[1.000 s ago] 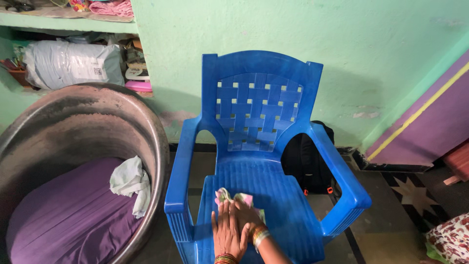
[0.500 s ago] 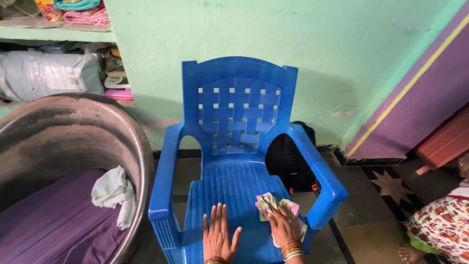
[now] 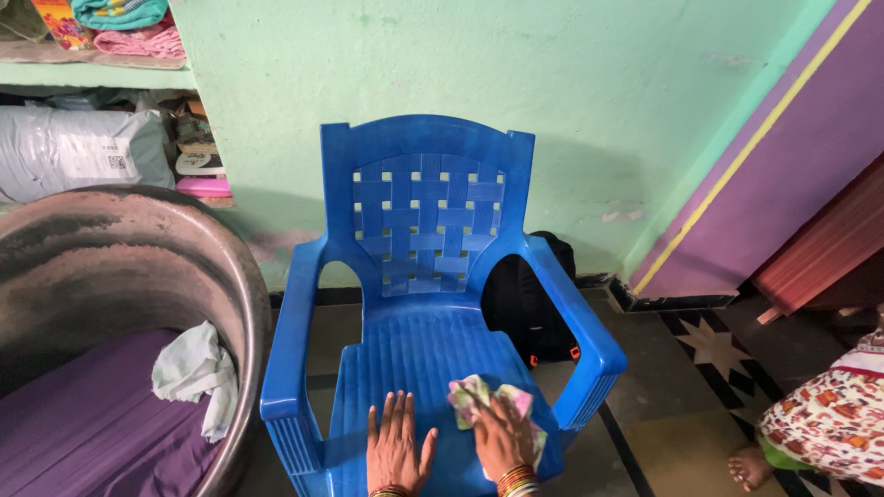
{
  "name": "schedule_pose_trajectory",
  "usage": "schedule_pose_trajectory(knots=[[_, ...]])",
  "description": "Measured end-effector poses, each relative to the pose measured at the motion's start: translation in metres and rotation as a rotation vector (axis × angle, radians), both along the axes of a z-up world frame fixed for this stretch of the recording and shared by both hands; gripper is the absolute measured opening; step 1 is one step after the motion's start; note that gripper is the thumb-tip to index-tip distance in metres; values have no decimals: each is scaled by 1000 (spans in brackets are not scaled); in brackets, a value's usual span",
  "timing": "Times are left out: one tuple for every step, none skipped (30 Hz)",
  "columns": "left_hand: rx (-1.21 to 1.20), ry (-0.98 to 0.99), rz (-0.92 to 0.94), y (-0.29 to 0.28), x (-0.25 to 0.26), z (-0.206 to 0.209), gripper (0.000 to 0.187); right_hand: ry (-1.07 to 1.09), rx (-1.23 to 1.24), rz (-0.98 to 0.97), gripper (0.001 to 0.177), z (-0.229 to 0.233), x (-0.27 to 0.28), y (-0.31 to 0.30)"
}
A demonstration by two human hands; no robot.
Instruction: The person wipes a blue plastic chair with a patterned cloth. They clean the seat, armrests, and backrest in a repetitive manner.
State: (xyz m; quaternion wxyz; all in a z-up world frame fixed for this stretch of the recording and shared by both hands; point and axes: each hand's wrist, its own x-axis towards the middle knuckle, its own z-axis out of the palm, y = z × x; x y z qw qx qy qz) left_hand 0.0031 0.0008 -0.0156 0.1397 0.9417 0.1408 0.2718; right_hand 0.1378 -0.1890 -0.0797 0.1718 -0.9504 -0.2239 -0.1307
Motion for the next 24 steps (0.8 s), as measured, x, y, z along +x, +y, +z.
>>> schedule_pose_trajectory(knots=[[0,0,1,0,0,-1,76,-20,15,-20,38,1,4,-5],[0,1,3,0,0,-2,75,-40,31,-40,38,3,9,-11],[3,3,2,0,0,-3,76,-62,45,-59,38,6,14,-16],[6,5,2,0,1,-4,76,-75,35,-77,40,9,17,-23],[9,9,3,0,1,-5,76,-88,24,-93,42,13,18,-29],[12,9,5,1,2,-6,76,-100,14,-109,43,18,17,-35],[15,11,7,1,2,-7,76,-96,1,-124,44,22,14,-39],[18,13,9,1,2,-8,76,-91,-12,-139,45,26,11,-43],[17,10,10,0,2,-8,76,-87,-25,-153,47,30,7,-46],[17,8,11,0,2,-8,76,-87,-18,-168,47,33,4,-46],[17,5,10,0,2,-8,76,-88,-11,-184,47,34,-1,-47],[12,19,9,0,1,-7,76,-90,-3,-200,48,34,-5,-47],[5,33,8,0,1,-6,76,-109,2,-238,48,34,-9,-46],[-1,46,7,-1,2,-4,76,-127,8,-276,48,32,-13,-43],[-7,79,-6,-1,2,-3,76,-146,14,-314,48,30,-16,-41],[-12,112,-19,-1,2,-2,75,-121,-2,-365,52,28,-20,-39],[-16,146,-30,0,1,-1,75,-95,-17,-415,57,25,-23,-35],[-17,130,-59,-1,0,0,73,-70,-31,-464,61,23,-24,-33],[-16,112,-84,-1,0,1,72,-63,-42,-466,60,23,-23,-31],[-15,94,-109,-1,0,1,70,-56,-52,-468,59,25,-20,-31],[-29,122,-126,-1,0,1,69,-46,-61,-471,58,26,-18,-30],[-44,151,-142,-2,1,2,68,-22,-72,-448,57,27,-16,-28],[-60,179,-158,-1,2,2,67,0,-84,-424,55,30,-12,-27],[-80,210,-166,-1,2,2,66,23,-96,-399,54,33,-8,-25]])
